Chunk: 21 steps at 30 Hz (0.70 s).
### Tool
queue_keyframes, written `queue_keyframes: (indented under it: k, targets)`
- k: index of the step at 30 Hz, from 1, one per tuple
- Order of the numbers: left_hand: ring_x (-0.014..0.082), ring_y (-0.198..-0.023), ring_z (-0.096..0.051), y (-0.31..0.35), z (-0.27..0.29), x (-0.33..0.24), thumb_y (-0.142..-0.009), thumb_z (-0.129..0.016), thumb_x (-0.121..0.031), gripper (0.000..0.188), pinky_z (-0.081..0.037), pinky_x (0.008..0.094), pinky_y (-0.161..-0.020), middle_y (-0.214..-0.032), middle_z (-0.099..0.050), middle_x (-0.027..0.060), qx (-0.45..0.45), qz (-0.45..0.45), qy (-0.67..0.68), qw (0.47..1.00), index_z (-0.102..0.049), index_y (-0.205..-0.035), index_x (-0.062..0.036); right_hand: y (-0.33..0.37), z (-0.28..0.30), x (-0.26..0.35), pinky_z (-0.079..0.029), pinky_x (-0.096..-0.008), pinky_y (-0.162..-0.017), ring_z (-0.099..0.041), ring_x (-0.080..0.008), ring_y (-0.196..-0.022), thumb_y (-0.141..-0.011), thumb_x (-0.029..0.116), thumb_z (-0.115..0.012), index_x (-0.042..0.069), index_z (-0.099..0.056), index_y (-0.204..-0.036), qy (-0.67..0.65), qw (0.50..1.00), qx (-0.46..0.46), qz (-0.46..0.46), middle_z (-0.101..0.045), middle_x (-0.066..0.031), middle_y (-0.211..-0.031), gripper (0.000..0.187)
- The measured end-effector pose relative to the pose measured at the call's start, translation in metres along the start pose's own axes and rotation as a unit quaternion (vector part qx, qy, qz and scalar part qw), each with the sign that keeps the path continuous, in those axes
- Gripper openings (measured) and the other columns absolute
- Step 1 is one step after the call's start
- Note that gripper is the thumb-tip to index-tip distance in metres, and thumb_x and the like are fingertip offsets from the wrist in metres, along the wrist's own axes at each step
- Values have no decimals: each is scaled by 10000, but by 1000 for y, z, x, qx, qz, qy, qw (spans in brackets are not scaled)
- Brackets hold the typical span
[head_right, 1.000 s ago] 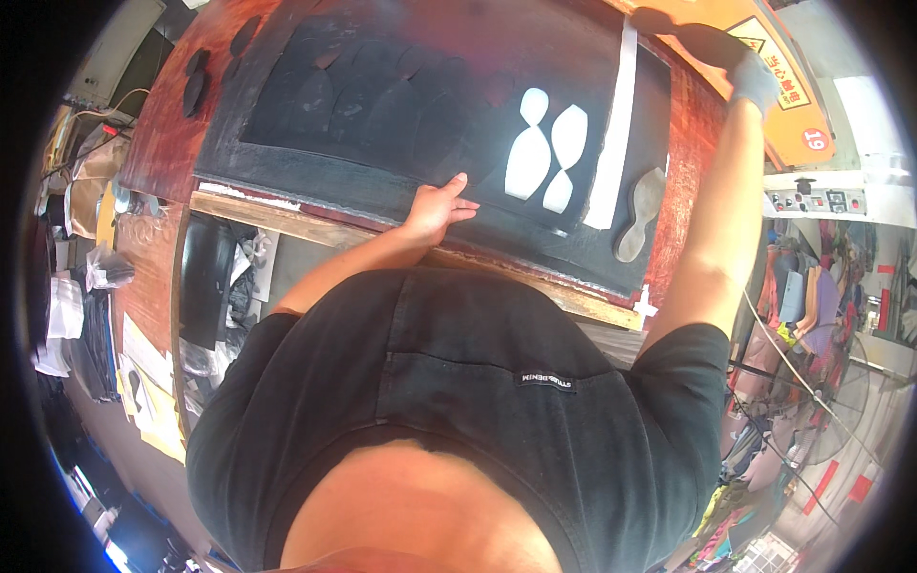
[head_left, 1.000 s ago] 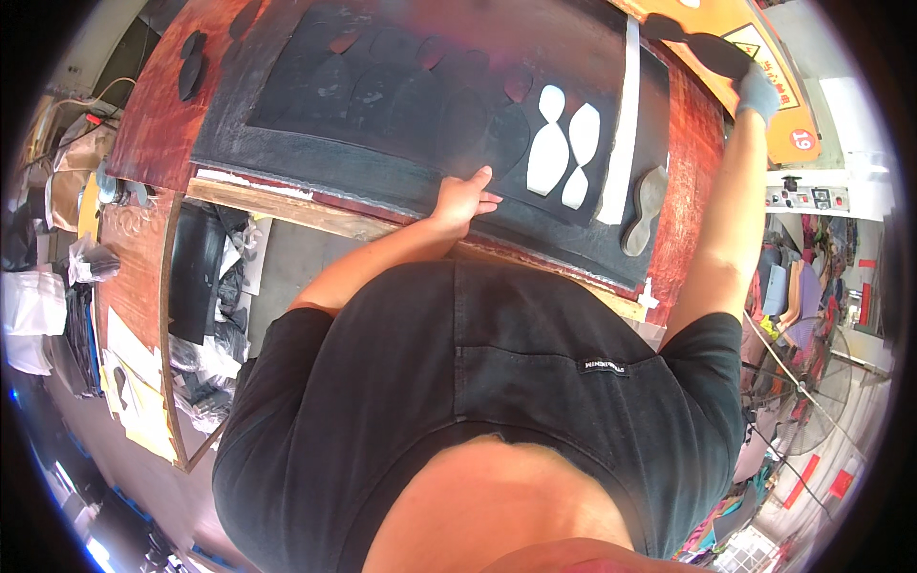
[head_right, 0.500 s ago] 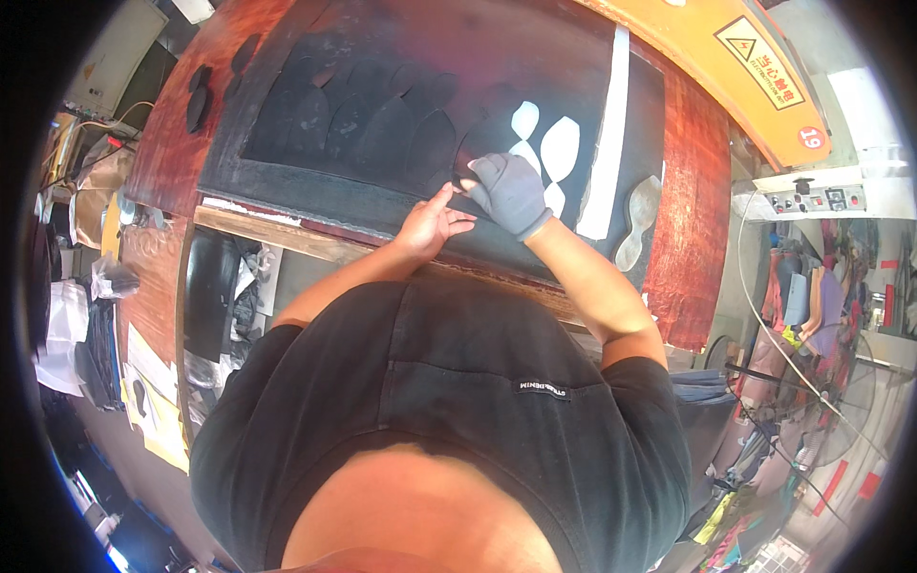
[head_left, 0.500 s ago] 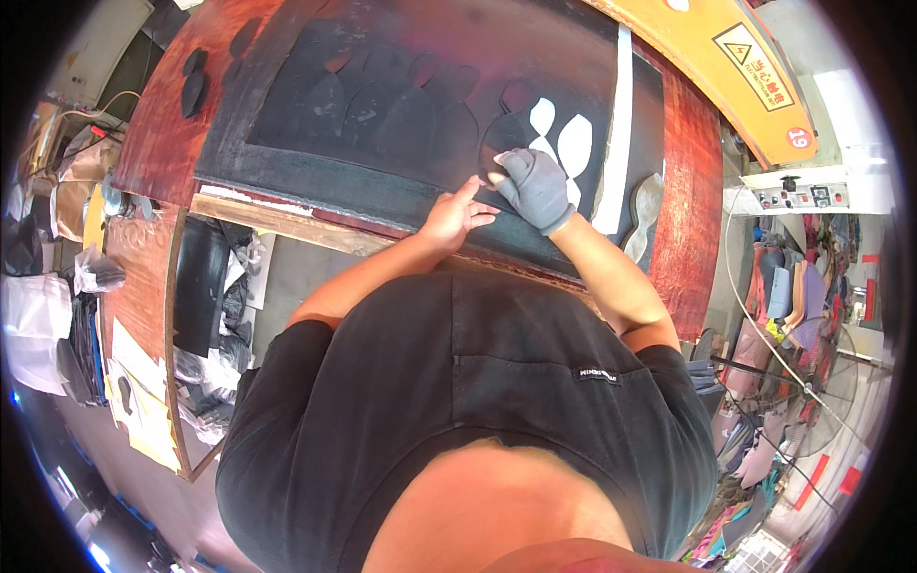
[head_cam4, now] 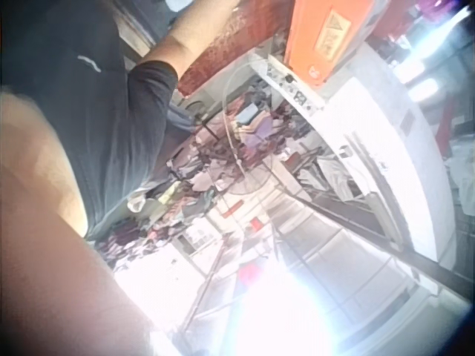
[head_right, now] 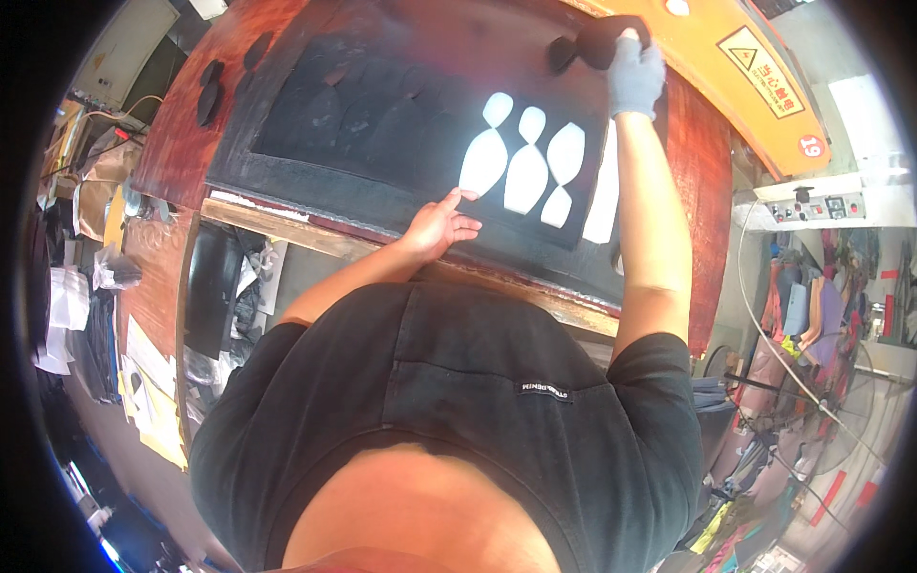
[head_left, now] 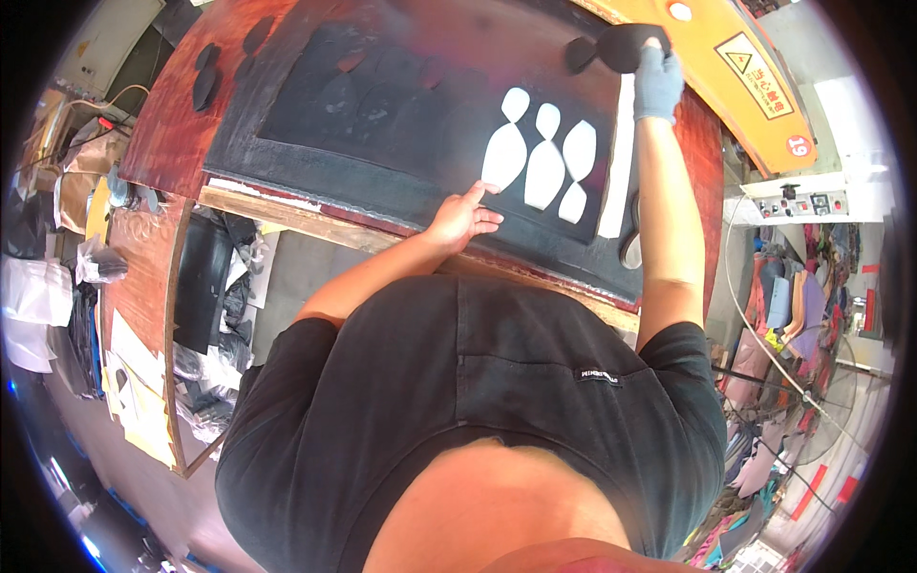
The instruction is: The person repeatedly places a white strip of material into a hydraulic press, closes the press to compress it, then opens the press and removes the strip. This cycle is repeated multiple times. The person also handles a black rubber mat with oval cutouts, aligning and pressing it under the press.
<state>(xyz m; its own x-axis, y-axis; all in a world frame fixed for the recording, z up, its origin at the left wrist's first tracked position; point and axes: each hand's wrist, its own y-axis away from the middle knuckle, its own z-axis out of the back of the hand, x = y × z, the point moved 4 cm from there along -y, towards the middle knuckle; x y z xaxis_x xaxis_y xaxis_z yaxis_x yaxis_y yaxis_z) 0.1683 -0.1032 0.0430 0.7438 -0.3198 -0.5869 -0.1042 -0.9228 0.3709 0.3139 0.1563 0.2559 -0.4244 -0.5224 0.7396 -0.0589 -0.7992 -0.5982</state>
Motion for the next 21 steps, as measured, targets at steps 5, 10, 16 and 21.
queue_keyframes:
  k: [5,10,16,21]
  targets:
    - [237,-820,-593,16,30,-30,-855,-667,-364,570,-540,371,-705,-1009,-507,157,-232,-64,-15,971,-391,-1118,60,48,-31,59,-468,-373,-778,-615,-274,-867,-884,278,-535,25,-610,-1002,21,978,84,192,-641,-151,-940,289]
    - [236,-943,-547,12,34,-42,-928,-566,-324,293,-474,427,-845,-988,-549,82,-158,-69,87,981,-533,-1000,-43,205,-85,69,-461,-426,-812,-585,-321,-934,-794,227,-616,65,-618,-984,114,828,449,315,-623,-137,-960,250]
    - [224,-922,-576,16,26,-40,-982,-445,-340,280,-458,421,-857,-1031,-563,46,-15,-91,113,989,-554,-1055,-92,217,-72,32,-444,-424,-860,-560,-350,-988,-775,272,-644,56,-582,-1094,39,852,395,342,-611,-137,-1057,389]
    - [231,-809,-613,13,35,-38,-994,-417,-334,320,-519,381,-748,-1019,-549,77,-83,-61,27,994,-539,-1094,-55,158,-103,30,-460,-451,-769,-589,-357,-867,-866,355,-552,37,-585,-1002,103,919,342,169,-608,-190,-943,348]
